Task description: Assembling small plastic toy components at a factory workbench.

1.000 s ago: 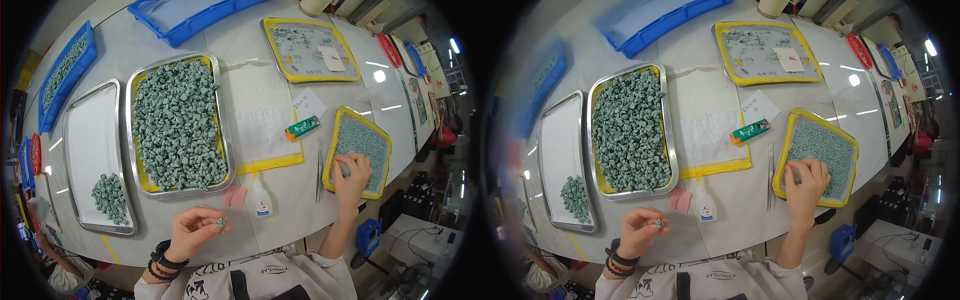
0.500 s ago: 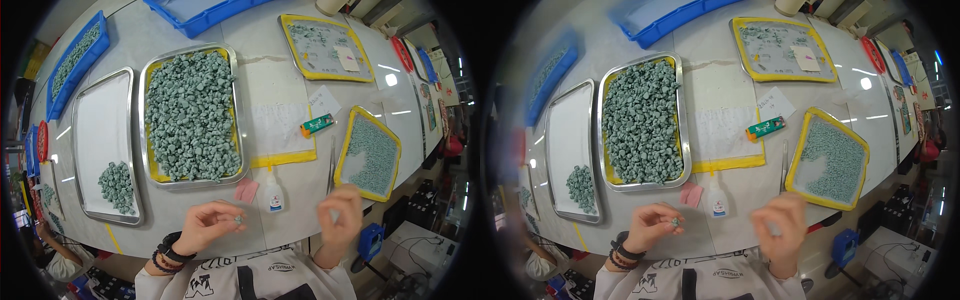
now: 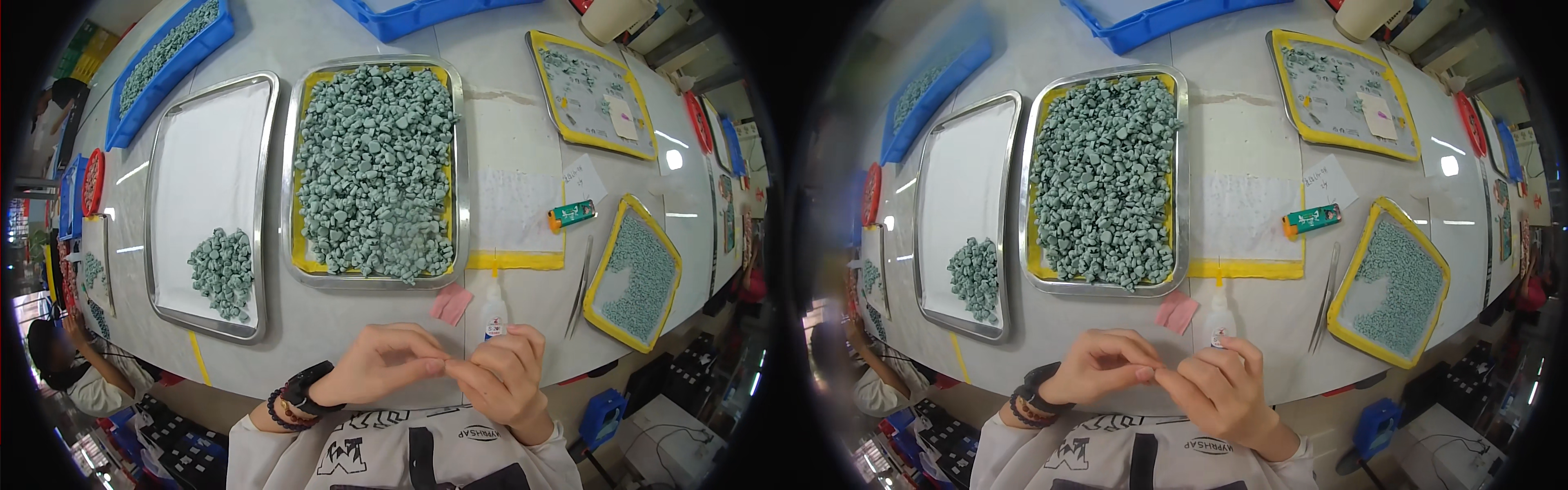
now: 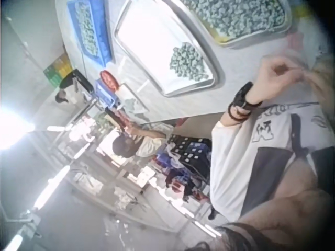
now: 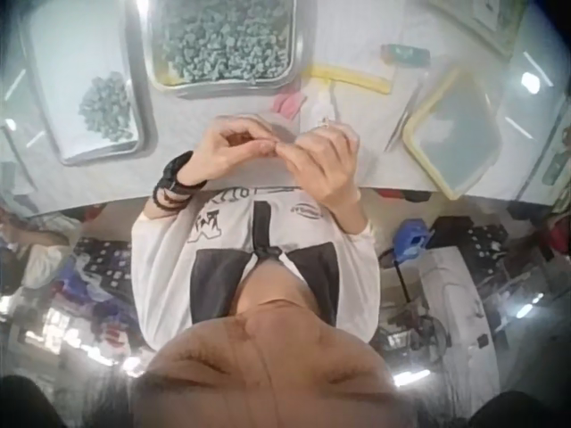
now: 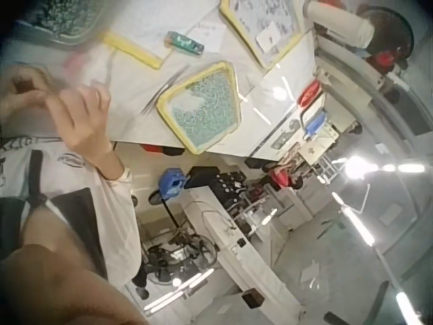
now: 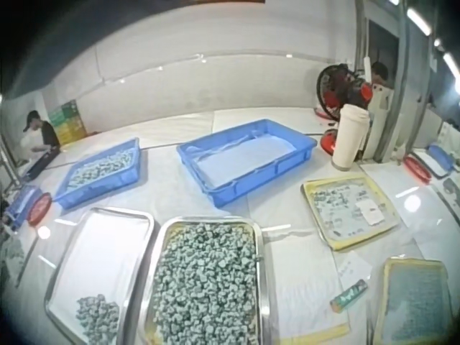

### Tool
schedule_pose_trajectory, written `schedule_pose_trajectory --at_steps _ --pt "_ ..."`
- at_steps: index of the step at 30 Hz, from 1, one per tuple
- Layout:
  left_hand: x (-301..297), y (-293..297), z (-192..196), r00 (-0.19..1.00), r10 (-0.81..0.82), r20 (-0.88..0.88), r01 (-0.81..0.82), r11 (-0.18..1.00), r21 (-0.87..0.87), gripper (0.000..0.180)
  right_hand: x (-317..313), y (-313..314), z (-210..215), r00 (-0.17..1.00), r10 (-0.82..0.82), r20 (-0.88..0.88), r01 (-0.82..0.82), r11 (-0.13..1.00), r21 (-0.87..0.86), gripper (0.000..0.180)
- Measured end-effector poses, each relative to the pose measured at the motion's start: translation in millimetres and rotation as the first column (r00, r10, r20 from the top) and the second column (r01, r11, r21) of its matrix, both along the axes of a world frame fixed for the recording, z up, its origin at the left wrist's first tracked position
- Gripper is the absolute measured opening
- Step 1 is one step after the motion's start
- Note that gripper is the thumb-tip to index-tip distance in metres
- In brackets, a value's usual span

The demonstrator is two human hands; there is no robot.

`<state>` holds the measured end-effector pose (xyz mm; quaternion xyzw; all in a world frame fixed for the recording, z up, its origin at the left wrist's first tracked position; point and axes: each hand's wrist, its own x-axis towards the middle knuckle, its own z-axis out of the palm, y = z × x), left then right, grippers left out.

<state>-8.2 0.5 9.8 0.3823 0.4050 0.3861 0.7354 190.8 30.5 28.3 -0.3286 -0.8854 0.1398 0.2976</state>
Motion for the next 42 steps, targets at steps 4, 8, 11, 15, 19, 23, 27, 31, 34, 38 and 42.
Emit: schedule_pose_trajectory --at_steps 4,8,11,15,19,23,27,31,34,38,42 --pt "-2.9 1.8 1.3 0.992 -0.042 0.123 0.054 0.994 -0.091 0.006 -2.0 -3.2 -2.8 0.996 0.001 -0.084 0.002 1.0 0.029 0.022" --pt "-1.9 0.1 -1.2 0.986 -0.036 0.164 0.055 0.992 -0.115 0.007 -3.9 -5.2 -6.6 0.996 0.008 -0.091 -0.006 1.0 0.029 0.021" --pt "0.0 -0.9 -1.6 0.985 -0.014 0.171 0.03 0.995 -0.095 0.008 -5.7 -1.5 -5.6 0.992 0.012 -0.123 -0.015 1.0 -0.024 0.018" --pt "6.0 0.3 3.3 0.976 0.082 0.201 -0.07 0.995 -0.064 0.012 -0.1 -0.6 1.2 0.957 -0.084 -0.279 -0.026 0.929 -0.37 0.015" --pt "8.0 -1.3 6.6 0.964 0.198 0.176 -0.192 0.98 -0.052 0.018 -2.3 -3.0 -0.8 0.918 -0.193 -0.347 -0.08 0.766 -0.638 0.012" --pt "5.4 -4.3 2.8 0.982 0.182 0.049 -0.186 0.979 0.079 0.023 -7.7 -5.1 -4.4 0.912 -0.199 -0.358 -0.118 0.711 -0.694 0.011" --pt "4.6 -4.3 2.0 0.982 0.187 -0.014 -0.181 0.967 0.178 0.024 -10.4 -6.2 -6.2 0.899 -0.218 -0.379 -0.13 0.695 -0.708 0.013" --pt "5.4 -4.2 0.8 0.978 0.203 -0.044 -0.186 0.949 0.255 0.025 -11.7 -5.5 -7.4 0.893 -0.232 -0.385 -0.13 0.687 -0.715 0.014" --pt "5.5 -6.4 0.2 0.97 0.227 -0.09 -0.186 0.927 0.327 0.024 -12.9 -5.7 -8.3 0.894 -0.239 -0.38 -0.119 0.69 -0.714 0.014" --pt "5.1 -8.3 0.4 0.958 0.232 -0.165 -0.145 0.896 0.42 0.024 -13.6 -7.3 -8.2 0.902 -0.256 -0.347 -0.058 0.726 -0.685 0.015" --pt "7.8 -8.4 0.0 0.958 0.243 -0.152 -0.165 0.901 0.402 0.024 -13.2 -8.6 -7.5 0.921 -0.243 -0.305 0.036 0.832 -0.554 0.016"
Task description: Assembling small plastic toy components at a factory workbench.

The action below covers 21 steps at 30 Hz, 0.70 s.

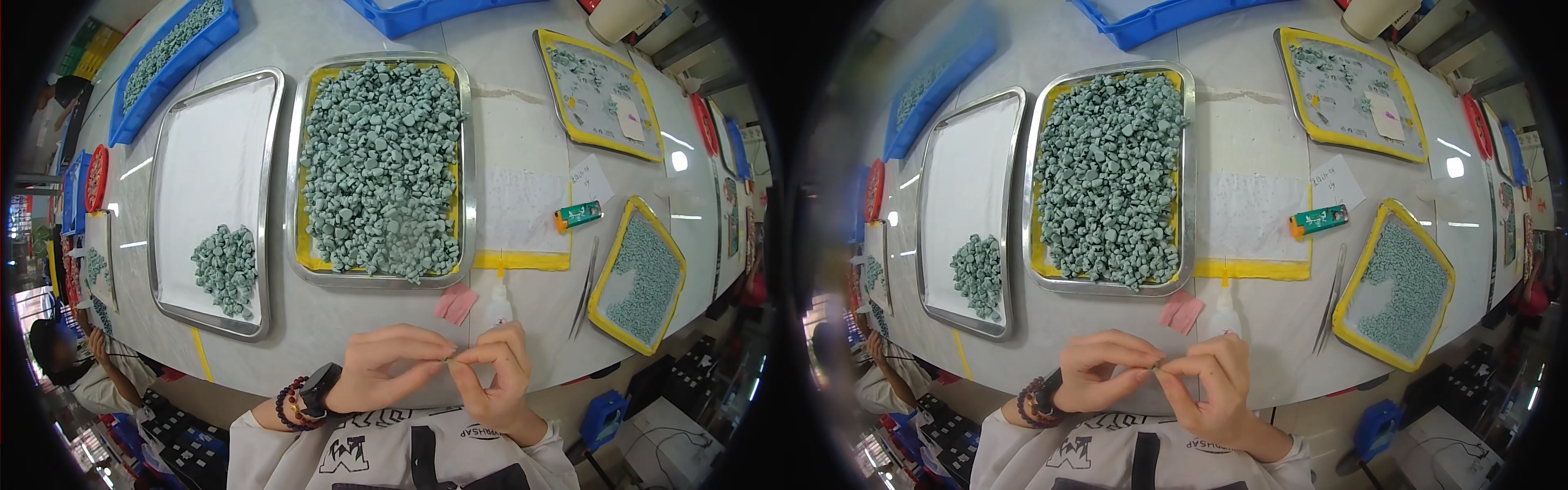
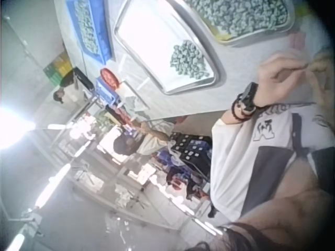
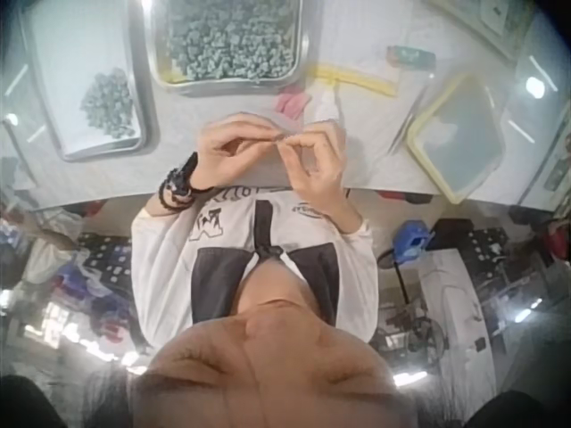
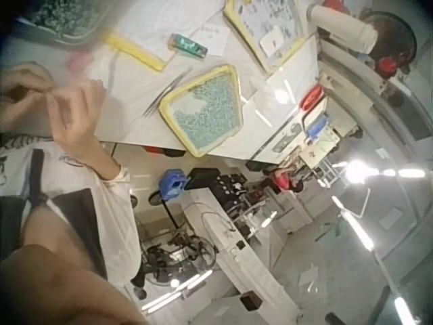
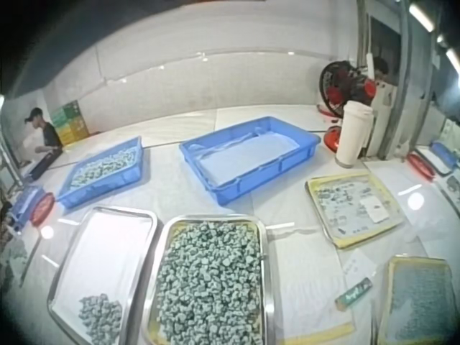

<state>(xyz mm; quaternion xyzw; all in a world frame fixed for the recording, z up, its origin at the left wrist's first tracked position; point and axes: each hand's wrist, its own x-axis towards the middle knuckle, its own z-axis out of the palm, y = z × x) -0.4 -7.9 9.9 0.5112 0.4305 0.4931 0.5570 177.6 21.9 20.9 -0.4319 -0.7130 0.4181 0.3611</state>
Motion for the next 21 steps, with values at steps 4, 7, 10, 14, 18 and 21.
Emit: schedule_pose_trajectory --at_steps 4,7,10,14,18,21 --pt "0.6 -0.4 -1.0 0.99 0.034 0.14 -0.021 0.995 -0.097 0.025 0.9 -0.1 0.1 0.999 -0.015 0.037 0.007 0.981 0.192 0.018" --pt "-0.9 1.8 -0.3 0.986 0.017 0.168 0.008 0.99 -0.144 0.023 1.9 1.3 0.8 0.999 -0.012 0.033 0.005 0.979 0.206 0.02" --pt "-2.0 2.5 -0.1 0.989 0.002 0.148 0.019 0.99 -0.137 0.023 2.7 1.9 -0.2 0.999 -0.002 0.054 -0.01 0.974 0.226 0.022" --pt "-1.4 1.6 3.0 0.993 0.002 0.12 0.009 0.996 -0.094 0.022 3.3 1.7 2.9 0.998 0.009 0.068 -0.025 0.969 0.244 0.022" --pt "-1.7 0.6 -0.9 0.995 -0.004 0.097 0.01 0.998 -0.061 0.023 3.2 2.1 2.6 0.996 0.011 0.088 -0.033 0.968 0.25 0.022" --pt "0.2 1.2 -1.5 0.995 -0.007 0.103 0.013 0.998 -0.059 0.024 4.6 1.2 1.7 0.996 0.004 0.09 -0.026 0.969 0.246 0.022"
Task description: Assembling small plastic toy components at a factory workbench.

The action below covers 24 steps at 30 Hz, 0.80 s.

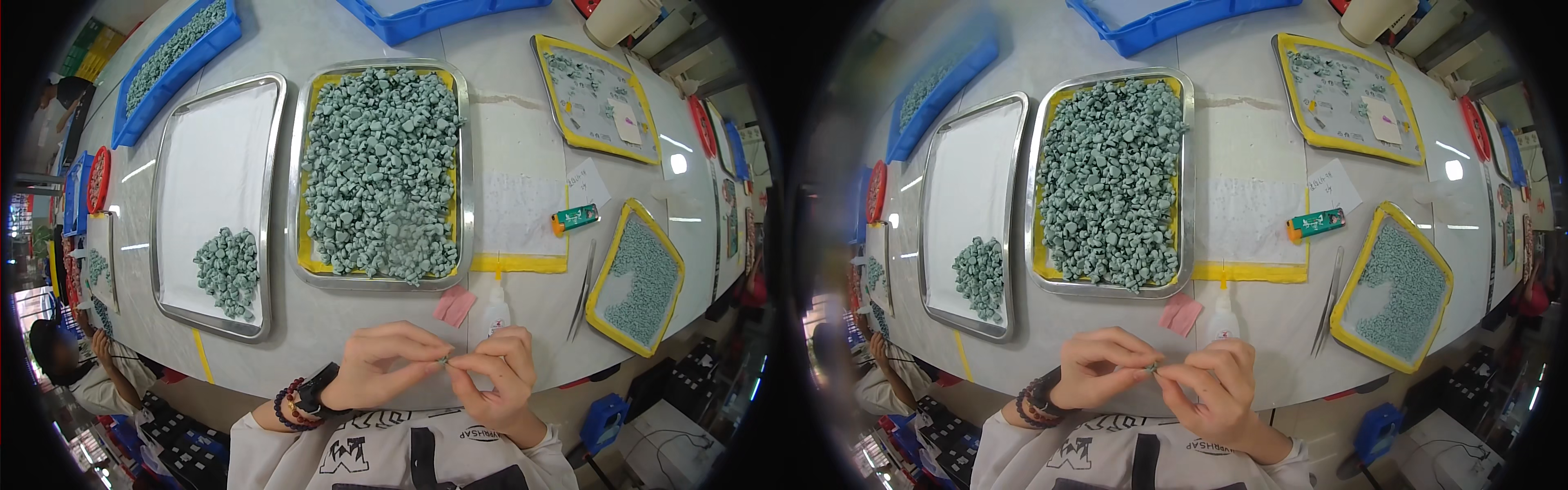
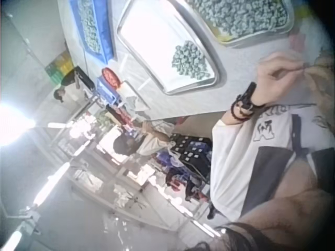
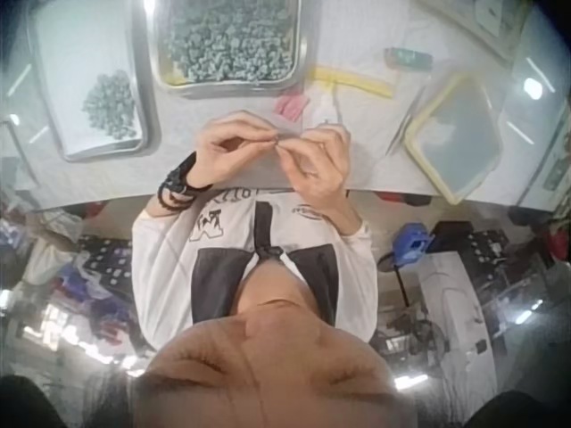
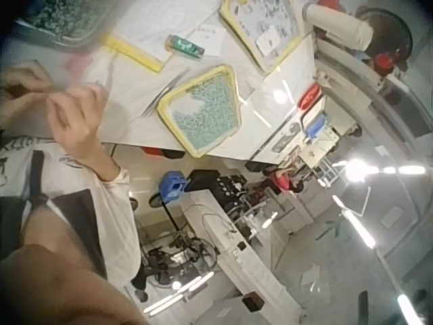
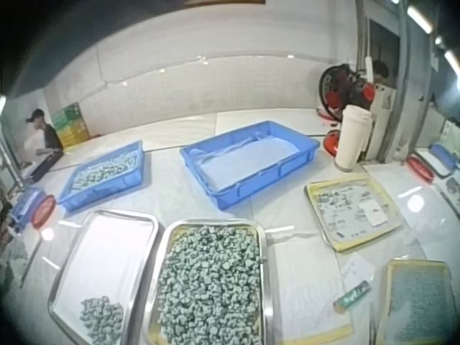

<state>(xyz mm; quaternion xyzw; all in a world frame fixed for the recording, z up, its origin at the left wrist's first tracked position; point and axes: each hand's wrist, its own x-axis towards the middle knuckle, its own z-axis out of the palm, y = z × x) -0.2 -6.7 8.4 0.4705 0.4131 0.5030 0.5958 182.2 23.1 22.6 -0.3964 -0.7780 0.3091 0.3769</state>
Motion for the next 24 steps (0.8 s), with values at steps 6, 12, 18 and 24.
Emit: schedule_pose_trajectory --at_steps 6,12,18,24 --pt "-2.9 5.3 0.0 1.0 0.008 0.016 -0.008 1.0 -0.005 0.024 -3.0 6.9 0.2 1.0 0.002 -0.015 -0.002 1.0 0.002 0.021" --pt "-7.7 -2.5 2.8 0.999 0.04 0.017 -0.04 0.999 -0.004 0.022 -8.5 1.8 3.2 1.0 -0.013 -0.004 0.012 0.995 -0.096 0.022" --pt "10.2 -1.9 -10.0 0.99 0.085 0.113 -0.089 0.995 0.035 0.014 -5.1 0.9 15.1 1.0 0.0 -0.012 -0.002 0.994 -0.105 0.013" --pt "11.3 -6.5 -11.1 0.981 0.103 0.163 -0.105 0.994 0.004 0.014 -10.5 3.7 15.5 0.998 0.049 -0.03 -0.052 0.991 -0.121 0.013"
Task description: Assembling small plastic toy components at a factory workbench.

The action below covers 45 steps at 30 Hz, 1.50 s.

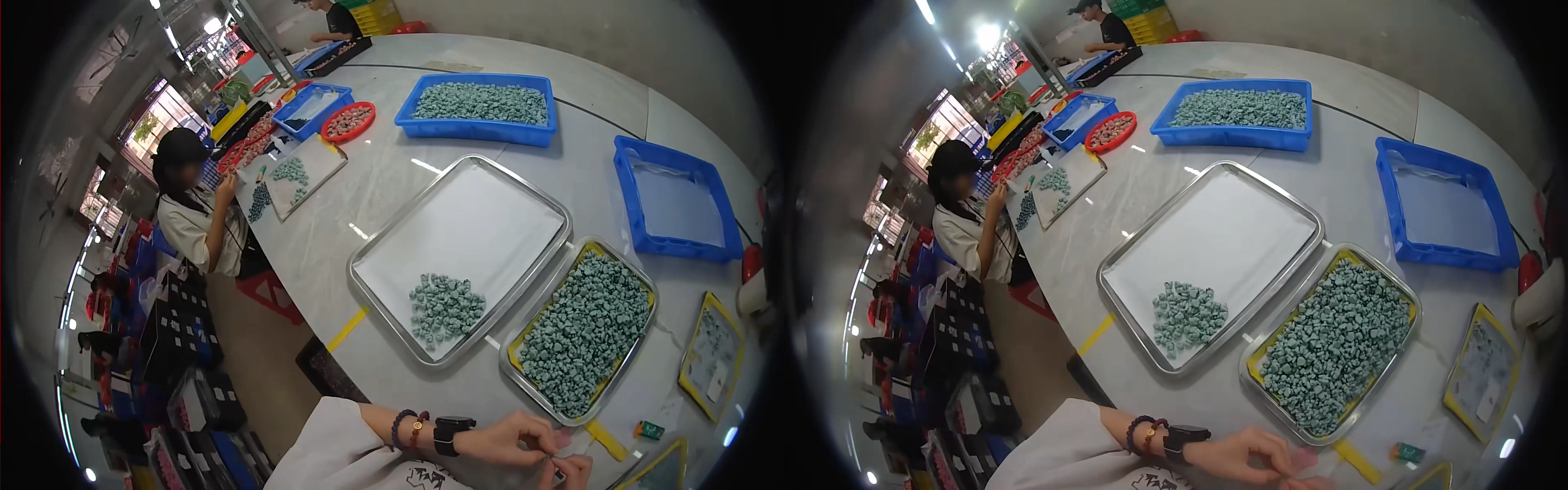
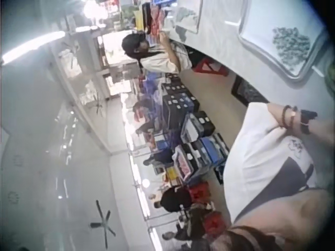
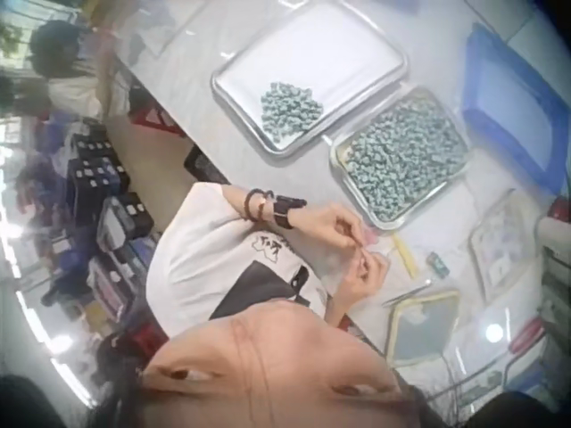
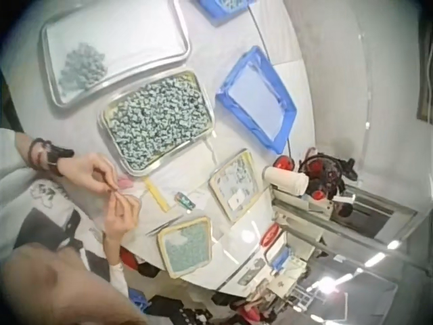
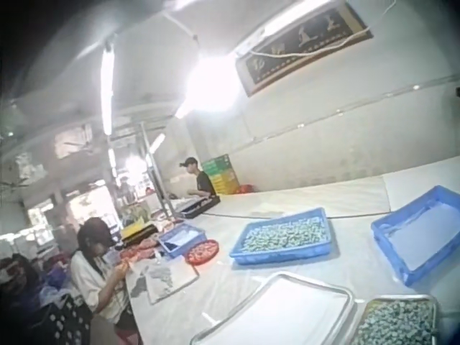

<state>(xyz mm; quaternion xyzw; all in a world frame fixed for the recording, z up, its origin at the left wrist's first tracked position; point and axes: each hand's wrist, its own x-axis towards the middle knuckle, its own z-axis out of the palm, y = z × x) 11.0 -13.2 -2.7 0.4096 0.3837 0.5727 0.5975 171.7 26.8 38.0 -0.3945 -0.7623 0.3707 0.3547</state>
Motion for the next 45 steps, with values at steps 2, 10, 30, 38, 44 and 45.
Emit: schedule_pose_trajectory --at_steps 2,10,30,38,44,45 --pt "0.3 1.8 2.3 1.0 0.005 -0.004 -0.005 1.0 -0.013 0.014 -0.9 1.2 -0.6 1.0 -0.007 0.002 0.007 1.0 0.016 0.013" --pt "-12.3 12.8 14.5 0.977 -0.1 -0.189 0.106 0.994 0.022 0.017 -0.7 4.4 -6.6 0.999 -0.03 0.017 0.03 1.0 0.01 0.012" --pt "-85.6 37.9 22.1 0.028 0.207 -0.978 -0.116 0.972 0.203 0.014 48.2 22.2 -2.6 0.83 0.095 0.549 -0.136 0.99 0.034 0.062" --pt "-97.4 43.7 23.9 0.198 0.103 -0.975 -0.156 0.985 0.073 0.01 56.0 27.7 -20.4 0.871 0.162 0.464 -0.19 0.982 0.013 0.058" --pt "-98.9 43.4 23.7 0.27 0.08 -0.959 -0.192 0.981 0.027 0.006 63.0 22.2 -28.6 0.964 0.106 0.243 -0.12 0.992 0.045 0.061" --pt "-98.8 43.3 22.5 0.252 0.104 -0.962 -0.184 0.981 0.058 0.006 61.9 21.2 -31.8 0.971 0.098 0.219 -0.109 0.993 0.039 0.063"
